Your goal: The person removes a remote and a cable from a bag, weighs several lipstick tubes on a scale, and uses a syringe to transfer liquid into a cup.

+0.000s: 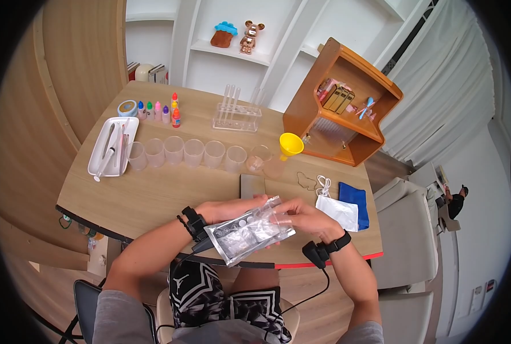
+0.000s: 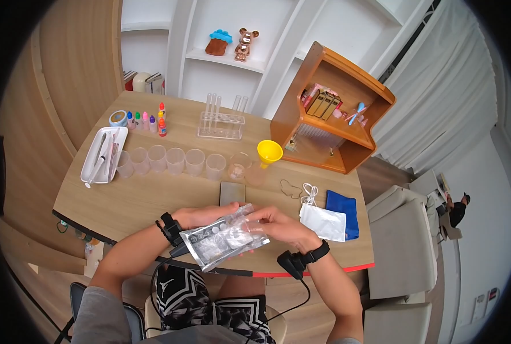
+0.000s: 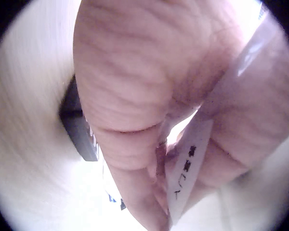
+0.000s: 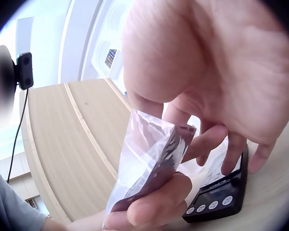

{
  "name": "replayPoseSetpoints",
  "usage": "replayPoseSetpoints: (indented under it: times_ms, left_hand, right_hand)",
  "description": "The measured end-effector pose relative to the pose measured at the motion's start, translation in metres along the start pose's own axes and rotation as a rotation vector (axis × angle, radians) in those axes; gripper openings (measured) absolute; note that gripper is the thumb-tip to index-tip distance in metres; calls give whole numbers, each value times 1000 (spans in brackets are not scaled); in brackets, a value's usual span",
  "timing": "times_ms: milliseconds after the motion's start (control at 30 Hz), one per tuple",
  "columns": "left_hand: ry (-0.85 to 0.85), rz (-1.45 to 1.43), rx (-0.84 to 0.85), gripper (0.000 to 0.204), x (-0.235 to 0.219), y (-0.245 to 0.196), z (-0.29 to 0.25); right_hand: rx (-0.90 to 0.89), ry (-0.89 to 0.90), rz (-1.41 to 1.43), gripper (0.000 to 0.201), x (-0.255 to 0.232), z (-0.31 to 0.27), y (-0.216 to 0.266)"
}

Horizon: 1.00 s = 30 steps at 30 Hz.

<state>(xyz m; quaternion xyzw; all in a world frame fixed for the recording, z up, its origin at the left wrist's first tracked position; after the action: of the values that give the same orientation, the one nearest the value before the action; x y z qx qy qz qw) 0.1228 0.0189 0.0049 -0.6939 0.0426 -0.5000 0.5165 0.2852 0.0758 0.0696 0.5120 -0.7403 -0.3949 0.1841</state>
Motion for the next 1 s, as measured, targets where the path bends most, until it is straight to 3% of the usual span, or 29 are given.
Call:
replayPoseSetpoints:
  times_ms: [200,267,400,500,600,733,800,867,900,1000]
  left_hand:
    - [62,-16,6,69,2,0,0]
    - [-118,135,35,68,-8,3,-1]
    - [-149,230,-55,66,-5,0,-4]
    - [-125,113,-61,68,1,1,-6]
    - [-142,139,-129,72,10,-4,-10]
    - [-92,61,-125,74,-15,18,-9]
    - [-76,-31,-115,72,-19,23,-10]
    - [70,358,98,76,-10,15,-7]
    - [54,325,3,81,-6,10,-11]
    - [157,156,1,75,24,-6,-13]
  right_hand:
    - [-182,13,-29,26,0,0,4]
    - [-90,46,-98,29,-1,1,-3]
    - [-111,88,-168,31,4,2,-8]
    - [-137,100,-189,30,9,8,-15]
    - [-247,60,-125,30,21,2,-9]
    - [-254,-94,36,26,25,-9,-13]
    - [-447,-195,-108,26,22,-14,-18]
    - [-437,-184,-35,27,22,-16,-30]
    - [-424,-169,30,28,21,-17,-35]
    - [-356,-185,202,28,19,-35,-39]
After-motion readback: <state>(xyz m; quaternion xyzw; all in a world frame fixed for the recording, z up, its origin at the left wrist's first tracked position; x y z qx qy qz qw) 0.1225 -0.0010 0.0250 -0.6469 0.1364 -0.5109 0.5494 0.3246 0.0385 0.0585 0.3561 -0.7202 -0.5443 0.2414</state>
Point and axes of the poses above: each hand's wrist, its own z-axis towards the middle knuckle, its own x-axis out of the palm, y = z × x, the point moved 4 cm from there along z, towards the middle knuckle, and after that the axes turned 10 degrees about x, right-handed, at the moved point
